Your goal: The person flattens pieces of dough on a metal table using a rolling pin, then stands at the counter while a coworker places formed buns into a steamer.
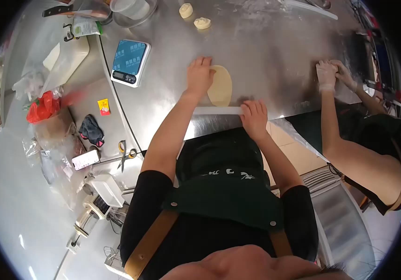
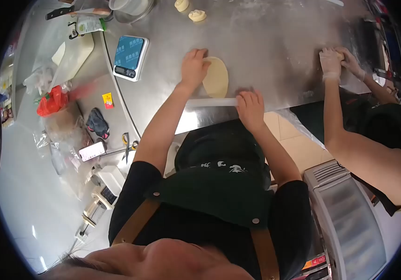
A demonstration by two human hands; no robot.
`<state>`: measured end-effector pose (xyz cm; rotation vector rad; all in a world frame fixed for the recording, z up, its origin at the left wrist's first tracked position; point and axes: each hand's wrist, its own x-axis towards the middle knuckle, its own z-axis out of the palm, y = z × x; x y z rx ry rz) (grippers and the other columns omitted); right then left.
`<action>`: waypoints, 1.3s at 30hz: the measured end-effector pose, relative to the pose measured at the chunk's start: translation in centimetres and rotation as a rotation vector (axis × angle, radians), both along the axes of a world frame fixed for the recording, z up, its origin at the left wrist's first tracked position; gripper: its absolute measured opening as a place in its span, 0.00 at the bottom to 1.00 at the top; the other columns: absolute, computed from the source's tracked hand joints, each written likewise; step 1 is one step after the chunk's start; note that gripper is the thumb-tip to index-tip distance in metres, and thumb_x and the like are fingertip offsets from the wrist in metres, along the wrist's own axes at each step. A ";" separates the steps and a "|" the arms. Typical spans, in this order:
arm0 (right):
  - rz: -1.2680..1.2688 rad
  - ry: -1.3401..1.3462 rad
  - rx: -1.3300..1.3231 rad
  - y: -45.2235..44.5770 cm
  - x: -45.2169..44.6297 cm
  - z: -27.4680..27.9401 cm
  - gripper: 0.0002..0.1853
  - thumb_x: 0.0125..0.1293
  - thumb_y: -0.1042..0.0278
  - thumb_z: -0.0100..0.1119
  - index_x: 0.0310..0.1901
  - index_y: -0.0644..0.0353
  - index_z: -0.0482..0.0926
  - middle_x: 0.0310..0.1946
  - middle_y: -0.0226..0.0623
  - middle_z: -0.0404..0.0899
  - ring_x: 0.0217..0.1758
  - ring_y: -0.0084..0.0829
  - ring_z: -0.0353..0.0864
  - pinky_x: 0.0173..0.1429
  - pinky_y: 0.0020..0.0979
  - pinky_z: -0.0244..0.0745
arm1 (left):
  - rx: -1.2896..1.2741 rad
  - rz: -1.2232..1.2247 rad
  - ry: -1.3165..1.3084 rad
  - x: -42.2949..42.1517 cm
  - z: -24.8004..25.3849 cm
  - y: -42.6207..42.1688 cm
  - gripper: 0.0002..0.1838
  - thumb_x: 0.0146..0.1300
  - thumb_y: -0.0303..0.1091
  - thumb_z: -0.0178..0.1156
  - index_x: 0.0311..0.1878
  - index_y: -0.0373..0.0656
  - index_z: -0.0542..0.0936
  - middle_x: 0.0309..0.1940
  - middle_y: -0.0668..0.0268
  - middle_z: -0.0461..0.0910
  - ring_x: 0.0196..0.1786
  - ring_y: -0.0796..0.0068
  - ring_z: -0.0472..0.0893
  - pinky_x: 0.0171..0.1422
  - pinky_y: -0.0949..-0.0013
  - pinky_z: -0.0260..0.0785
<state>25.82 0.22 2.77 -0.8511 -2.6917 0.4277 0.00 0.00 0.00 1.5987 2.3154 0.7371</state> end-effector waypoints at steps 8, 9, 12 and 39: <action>0.014 0.038 -0.139 -3.2 3.4 2.9 0.21 0.43 0.72 0.68 0.43 0.56 0.76 0.41 0.34 0.76 0.48 0.37 0.75 0.64 0.46 0.64 | -0.125 -0.133 -0.206 1.7 6.0 -1.5 0.07 0.56 0.29 0.63 0.37 0.41 0.81 0.35 0.58 0.80 0.39 0.56 0.80 0.43 0.58 0.72; 0.019 0.041 -0.149 -3.4 3.7 3.3 0.21 0.43 0.72 0.68 0.43 0.56 0.76 0.41 0.33 0.76 0.47 0.37 0.76 0.63 0.46 0.64 | -0.106 -0.131 -0.293 1.6 7.3 -1.9 0.06 0.56 0.29 0.63 0.37 0.40 0.81 0.34 0.59 0.80 0.38 0.56 0.80 0.41 0.59 0.72; 0.025 0.083 -0.132 -3.1 4.2 3.7 0.22 0.42 0.73 0.68 0.43 0.56 0.76 0.41 0.33 0.76 0.46 0.37 0.76 0.63 0.46 0.65 | 0.002 -0.117 -0.433 0.6 11.6 -2.3 0.05 0.56 0.27 0.63 0.36 0.39 0.80 0.33 0.59 0.80 0.36 0.57 0.80 0.38 0.61 0.72; -0.067 -0.009 0.111 4.4 -3.8 -0.5 0.31 0.54 0.51 0.64 0.57 0.60 0.74 0.62 0.44 0.70 0.64 0.47 0.68 0.69 0.59 0.54 | -0.214 0.138 0.214 3.0 1.2 -11.3 0.30 0.67 0.46 0.52 0.70 0.45 0.64 0.73 0.53 0.57 0.75 0.47 0.53 0.75 0.41 0.42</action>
